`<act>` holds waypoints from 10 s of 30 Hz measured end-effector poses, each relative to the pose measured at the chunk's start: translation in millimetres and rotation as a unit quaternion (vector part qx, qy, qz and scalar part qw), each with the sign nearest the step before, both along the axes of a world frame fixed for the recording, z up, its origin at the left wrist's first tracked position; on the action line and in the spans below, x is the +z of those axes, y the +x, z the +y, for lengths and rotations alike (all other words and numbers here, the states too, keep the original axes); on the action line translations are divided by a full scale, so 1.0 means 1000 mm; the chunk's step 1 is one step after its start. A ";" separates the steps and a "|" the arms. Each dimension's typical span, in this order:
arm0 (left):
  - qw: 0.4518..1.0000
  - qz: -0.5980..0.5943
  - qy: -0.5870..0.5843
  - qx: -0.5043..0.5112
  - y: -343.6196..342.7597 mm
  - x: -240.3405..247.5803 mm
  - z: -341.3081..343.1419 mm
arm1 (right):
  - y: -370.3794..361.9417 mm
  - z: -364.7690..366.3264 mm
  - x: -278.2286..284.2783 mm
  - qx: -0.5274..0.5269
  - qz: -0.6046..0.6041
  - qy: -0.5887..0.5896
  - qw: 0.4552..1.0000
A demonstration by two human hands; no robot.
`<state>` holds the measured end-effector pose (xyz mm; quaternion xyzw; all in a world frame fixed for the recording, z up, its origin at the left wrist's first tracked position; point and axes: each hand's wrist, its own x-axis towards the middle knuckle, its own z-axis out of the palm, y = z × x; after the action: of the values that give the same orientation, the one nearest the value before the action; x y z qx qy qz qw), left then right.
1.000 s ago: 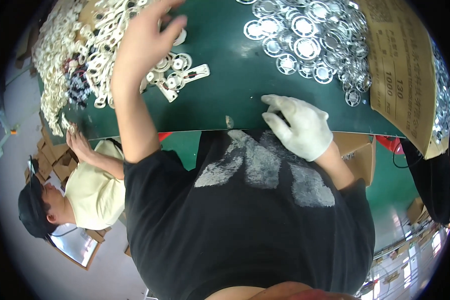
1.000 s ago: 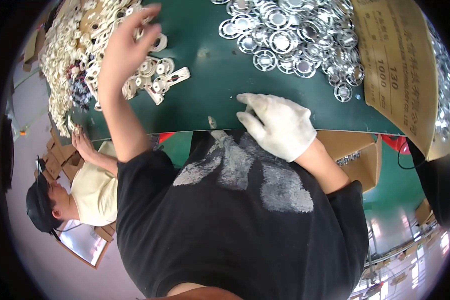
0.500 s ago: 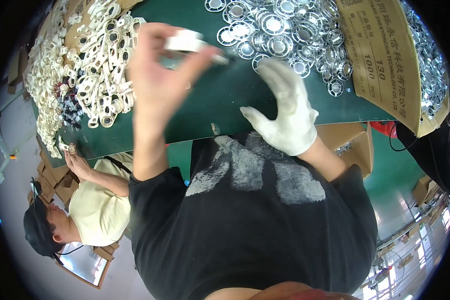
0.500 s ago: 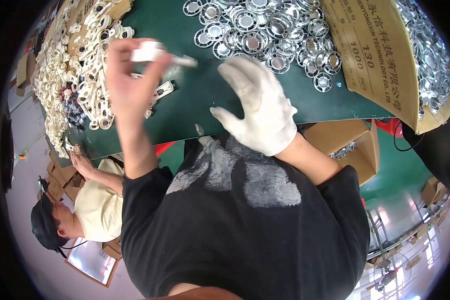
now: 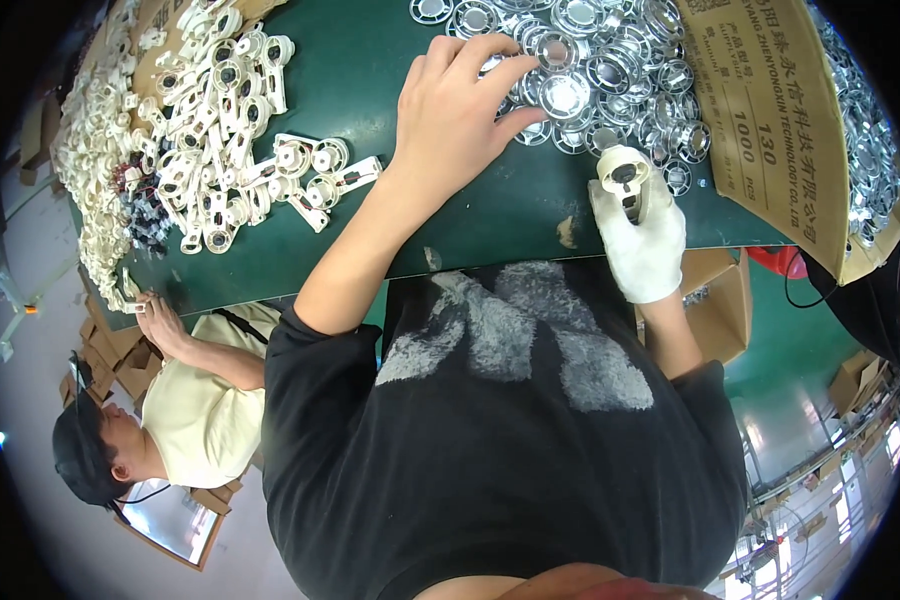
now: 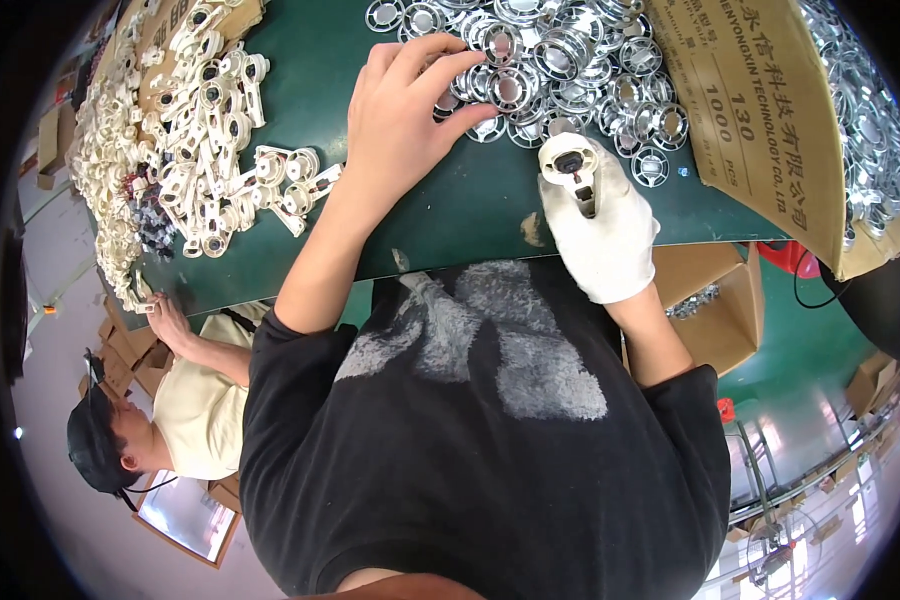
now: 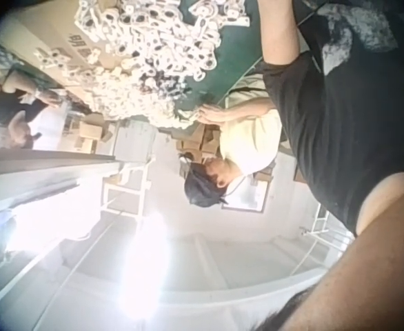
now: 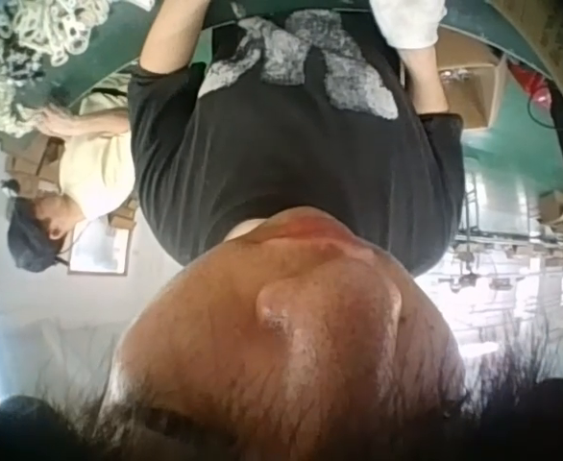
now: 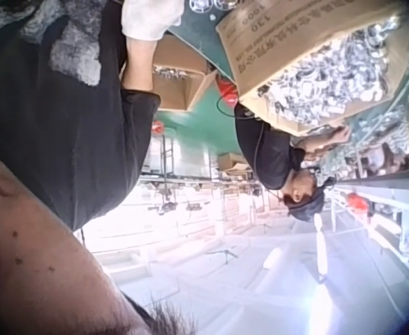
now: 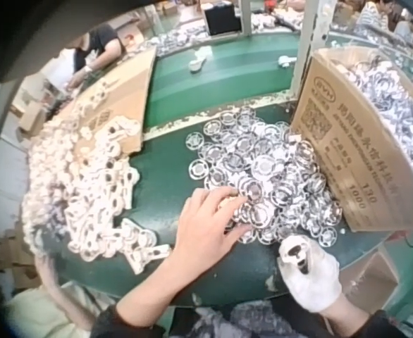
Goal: The person assembles small electronic components by hand, combining metal parts and plastic parts from a cardboard box at an industrial workstation.
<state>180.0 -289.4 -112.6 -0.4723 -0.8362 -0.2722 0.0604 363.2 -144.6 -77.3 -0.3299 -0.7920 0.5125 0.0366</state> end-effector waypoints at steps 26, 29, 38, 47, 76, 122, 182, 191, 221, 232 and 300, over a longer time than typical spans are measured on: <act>0.957 -0.243 0.143 -0.066 0.052 0.011 -0.038 | -0.045 -0.017 0.020 0.257 -0.112 0.128 0.951; 0.959 -0.242 0.133 -0.059 0.048 0.008 -0.041 | -0.043 -0.014 0.018 0.286 -0.078 0.176 0.939; 0.954 -0.189 0.220 -0.080 0.042 0.012 -0.041 | -0.045 -0.002 0.029 0.297 -0.106 0.009 0.949; 0.931 -0.301 0.186 -0.091 0.045 0.017 -0.047 | -0.046 0.003 0.032 0.365 -0.115 -0.071 0.921; 0.763 -0.544 0.332 -0.108 0.067 0.011 -0.040 | -0.024 -0.018 0.001 0.324 0.076 0.111 0.937; 0.978 -0.008 -0.199 0.065 -0.019 0.060 -0.128 | -0.013 -0.028 0.000 0.245 0.039 -0.037 0.968; 0.957 -0.165 0.232 -0.047 0.062 0.015 -0.048 | -0.019 -0.031 0.020 0.173 -0.001 0.134 0.976; 0.929 -0.153 0.283 -0.183 0.070 0.004 -0.044 | -0.022 -0.002 0.008 0.293 -0.053 -0.333 0.895; 0.995 0.014 -0.071 0.066 -0.052 0.059 -0.124 | -0.021 -0.023 -0.002 0.290 0.079 0.062 0.952; 0.988 -0.028 -0.050 0.141 -0.017 0.059 -0.138 | -0.032 -0.029 -0.004 0.311 0.107 0.061 0.943; 0.924 -0.255 0.238 -0.159 0.061 0.016 -0.051 | -0.030 -0.007 0.025 0.292 -0.093 -0.208 0.929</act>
<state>241.4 -340.1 -96.7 -0.4858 -0.6479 -0.5800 -0.0884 333.5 -151.3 -51.8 -0.1307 -0.7290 0.6203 -0.2582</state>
